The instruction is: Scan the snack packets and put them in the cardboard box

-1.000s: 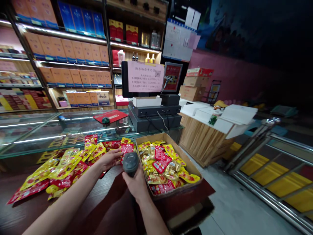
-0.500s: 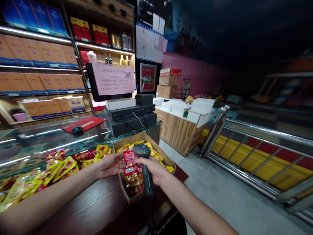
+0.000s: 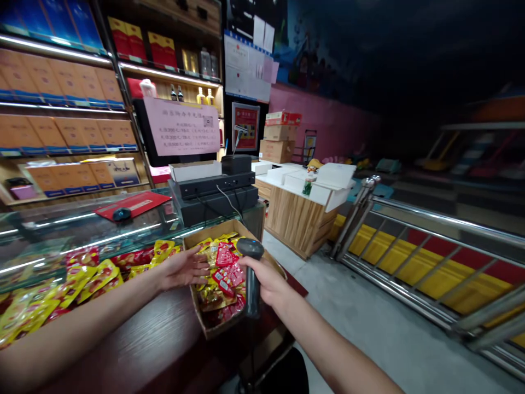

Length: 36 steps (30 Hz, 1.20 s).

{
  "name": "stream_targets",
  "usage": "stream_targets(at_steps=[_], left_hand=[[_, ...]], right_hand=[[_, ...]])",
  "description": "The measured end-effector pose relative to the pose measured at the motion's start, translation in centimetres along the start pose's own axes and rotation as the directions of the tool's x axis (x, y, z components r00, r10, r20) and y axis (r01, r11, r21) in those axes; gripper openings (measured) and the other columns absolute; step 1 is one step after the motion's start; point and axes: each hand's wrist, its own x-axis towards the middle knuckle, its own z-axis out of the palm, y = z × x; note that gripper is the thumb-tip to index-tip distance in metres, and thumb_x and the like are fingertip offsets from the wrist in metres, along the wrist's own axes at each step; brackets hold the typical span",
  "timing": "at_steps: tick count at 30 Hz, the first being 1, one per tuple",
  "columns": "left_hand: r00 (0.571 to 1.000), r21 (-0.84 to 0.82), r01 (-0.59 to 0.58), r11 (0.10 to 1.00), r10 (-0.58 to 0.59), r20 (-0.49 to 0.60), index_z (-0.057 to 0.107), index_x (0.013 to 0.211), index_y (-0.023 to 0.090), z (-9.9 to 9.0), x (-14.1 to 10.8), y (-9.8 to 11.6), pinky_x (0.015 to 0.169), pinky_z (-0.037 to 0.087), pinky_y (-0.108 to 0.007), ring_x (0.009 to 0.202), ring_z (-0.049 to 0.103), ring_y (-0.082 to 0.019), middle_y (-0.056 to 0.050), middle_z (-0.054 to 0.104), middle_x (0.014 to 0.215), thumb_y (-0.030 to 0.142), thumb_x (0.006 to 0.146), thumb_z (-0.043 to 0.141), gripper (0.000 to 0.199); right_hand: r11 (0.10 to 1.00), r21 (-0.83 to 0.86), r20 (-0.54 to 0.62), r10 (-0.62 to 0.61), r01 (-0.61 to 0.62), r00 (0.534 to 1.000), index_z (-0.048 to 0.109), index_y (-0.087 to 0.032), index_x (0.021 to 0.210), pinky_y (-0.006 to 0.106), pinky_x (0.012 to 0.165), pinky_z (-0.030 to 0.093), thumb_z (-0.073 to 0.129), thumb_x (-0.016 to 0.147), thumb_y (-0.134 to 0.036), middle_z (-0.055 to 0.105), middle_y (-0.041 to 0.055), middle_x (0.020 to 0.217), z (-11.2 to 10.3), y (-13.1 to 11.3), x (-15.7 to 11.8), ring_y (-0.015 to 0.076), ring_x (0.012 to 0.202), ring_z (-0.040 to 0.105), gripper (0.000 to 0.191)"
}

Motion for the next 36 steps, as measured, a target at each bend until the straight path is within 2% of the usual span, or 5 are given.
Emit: stream_targets(at_steps=[6, 12, 22, 28, 36], left_hand=[[0.981, -0.101, -0.122, 0.987, 0.105, -0.162, 0.05, 0.109, 0.012, -6.4, -6.2, 1.0, 0.077, 0.051, -0.04, 0.086, 0.064, -0.024, -0.015, 0.06, 0.099, 0.044, 0.085, 0.05, 0.04], [0.899, -0.108, -0.241, 0.965, 0.18, -0.398, 0.053, 0.109, 0.012, -13.2, -11.6, 0.9, 0.071, 0.054, -0.036, 0.089, 0.064, -0.024, -0.015, 0.061, 0.102, 0.04, 0.086, 0.049, 0.037], [0.839, -0.053, -0.247, 0.968, 0.186, -0.512, 0.062, 0.104, 0.015, -19.9, -14.9, -3.6, 0.09, 0.044, -0.033, 0.126, 0.041, -0.024, -0.012, 0.048, 0.135, 0.043, 0.085, 0.051, 0.035], [0.858, -0.096, -0.284, 0.954, 0.208, -0.47, 0.062, 0.103, 0.016, -20.7, -13.8, -5.0, 0.085, 0.046, -0.031, 0.124, 0.042, -0.022, -0.01, 0.048, 0.136, 0.039, 0.087, 0.049, 0.031], [0.957, -0.175, -0.252, 0.952, 0.219, -0.191, 0.063, 0.103, 0.014, -18.7, -11.0, -7.1, 0.075, 0.052, -0.031, 0.082, 0.066, -0.018, -0.011, 0.067, 0.104, 0.035, 0.081, 0.061, 0.031]], right_hand=[[0.994, 0.046, 0.093, 0.092, -0.097, 0.991, 0.064, -0.014, 0.079, 0.023, 0.066, 0.052, 0.07, 0.064, -0.017, 0.068, 0.0047, 0.076, 5.6, 1.9, 0.7, 0.0132, 0.07, 0.064, 0.016], [0.984, -0.023, 0.231, 0.177, -0.177, 0.957, 0.065, -0.015, 0.079, 0.024, 0.07, 0.05, 0.07, 0.062, -0.019, 0.065, 0.0012, 0.069, 13.3, 5.4, 1.0, 0.0129, 0.072, 0.063, 0.018], [0.962, -0.045, 0.257, 0.273, -0.271, 0.927, 0.057, -0.015, 0.064, 0.021, 0.052, 0.042, 0.062, 0.063, -0.011, 0.054, -0.0047, 0.047, 23.7, 14.2, 1.2, 0.0083, 0.044, 0.05, 0.006], [0.957, -0.038, 0.202, 0.288, -0.286, 0.936, 0.06, -0.012, 0.07, 0.02, 0.05, 0.041, 0.061, 0.065, -0.012, 0.056, -0.003, 0.049, 25.1, 16.9, 4.6, 0.0084, 0.045, 0.05, 0.006], [0.969, 0.103, 0.292, 0.187, -0.225, 0.938, 0.066, -0.013, 0.084, 0.028, 0.078, 0.049, 0.067, 0.06, -0.019, 0.069, 0.0068, 0.088, 21.3, 16.7, 3.2, 0.0165, 0.086, 0.064, 0.024]])
